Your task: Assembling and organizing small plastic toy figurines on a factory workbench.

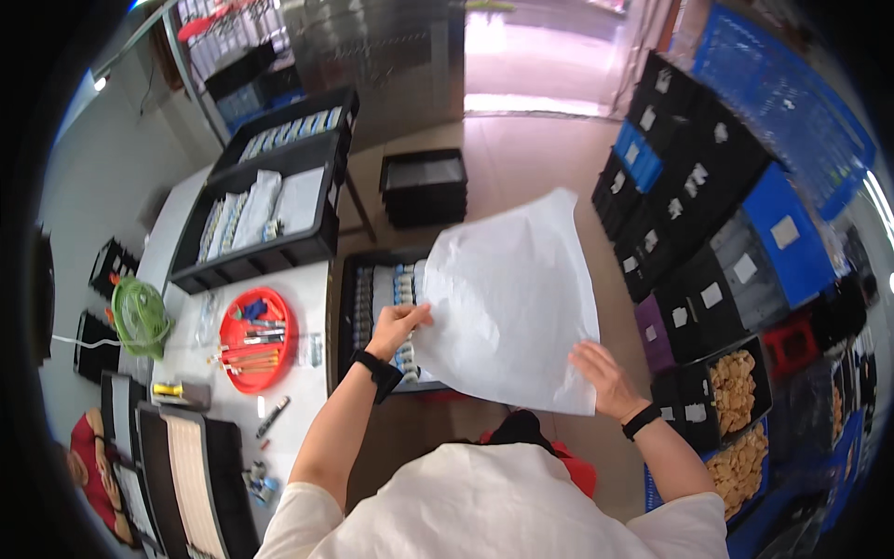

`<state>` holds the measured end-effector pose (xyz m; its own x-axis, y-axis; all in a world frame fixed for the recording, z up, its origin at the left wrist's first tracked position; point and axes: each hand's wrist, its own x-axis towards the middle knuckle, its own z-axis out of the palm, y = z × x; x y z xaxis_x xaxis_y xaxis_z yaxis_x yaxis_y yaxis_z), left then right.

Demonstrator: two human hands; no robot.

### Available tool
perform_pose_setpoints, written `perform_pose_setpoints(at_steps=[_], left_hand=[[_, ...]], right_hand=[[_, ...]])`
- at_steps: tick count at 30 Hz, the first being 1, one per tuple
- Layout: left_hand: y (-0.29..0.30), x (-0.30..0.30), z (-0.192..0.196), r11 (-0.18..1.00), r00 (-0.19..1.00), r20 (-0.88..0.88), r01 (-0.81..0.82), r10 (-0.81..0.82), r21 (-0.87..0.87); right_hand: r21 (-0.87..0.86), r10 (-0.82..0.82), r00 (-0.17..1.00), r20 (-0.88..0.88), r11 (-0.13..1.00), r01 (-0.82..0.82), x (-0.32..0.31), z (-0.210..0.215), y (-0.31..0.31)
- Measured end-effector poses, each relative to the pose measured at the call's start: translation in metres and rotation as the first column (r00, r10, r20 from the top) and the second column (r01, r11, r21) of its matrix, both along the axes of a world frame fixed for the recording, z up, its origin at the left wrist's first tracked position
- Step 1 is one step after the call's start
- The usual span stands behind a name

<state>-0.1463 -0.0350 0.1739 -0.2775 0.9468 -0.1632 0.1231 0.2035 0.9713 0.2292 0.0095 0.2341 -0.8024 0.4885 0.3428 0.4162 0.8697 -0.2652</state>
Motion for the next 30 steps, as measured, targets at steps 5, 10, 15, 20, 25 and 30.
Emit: perform_pose_setpoints(at_steps=[5,10,15,20,25,30], left_hand=[[0.054,0.042,-0.073,0.975,0.984,0.001,-0.178,0.180,-0.134],[0.090,0.087,-0.135,0.949,0.975,-0.025,-0.222,0.222,-0.223],[0.099,0.117,-0.158,0.897,0.950,-0.115,-0.311,0.289,-0.314],[0.097,0.132,-0.200,0.884,0.954,0.058,-0.247,0.293,-0.397],[0.103,0.142,-0.224,0.872,0.943,0.072,-0.270,0.326,-0.408],[0.109,0.146,-0.236,0.858,0.938,-0.013,-0.321,0.345,-0.401]], right_hand=[[-0.206,0.076,0.993,0.085,0.977,-0.057,0.025,-0.056,0.106],[-0.476,-0.109,0.992,-0.066,0.877,0.065,0.026,-0.098,0.191],[-0.417,-0.421,0.893,-0.156,0.848,0.327,-0.044,-0.141,0.273],[-0.781,-0.563,0.827,0.004,0.515,0.354,-0.051,-0.207,0.339],[-0.842,-0.590,0.792,0.159,0.338,0.420,-0.040,-0.251,0.370],[-0.690,-0.633,0.743,0.216,0.439,0.575,-0.027,-0.285,0.403]])
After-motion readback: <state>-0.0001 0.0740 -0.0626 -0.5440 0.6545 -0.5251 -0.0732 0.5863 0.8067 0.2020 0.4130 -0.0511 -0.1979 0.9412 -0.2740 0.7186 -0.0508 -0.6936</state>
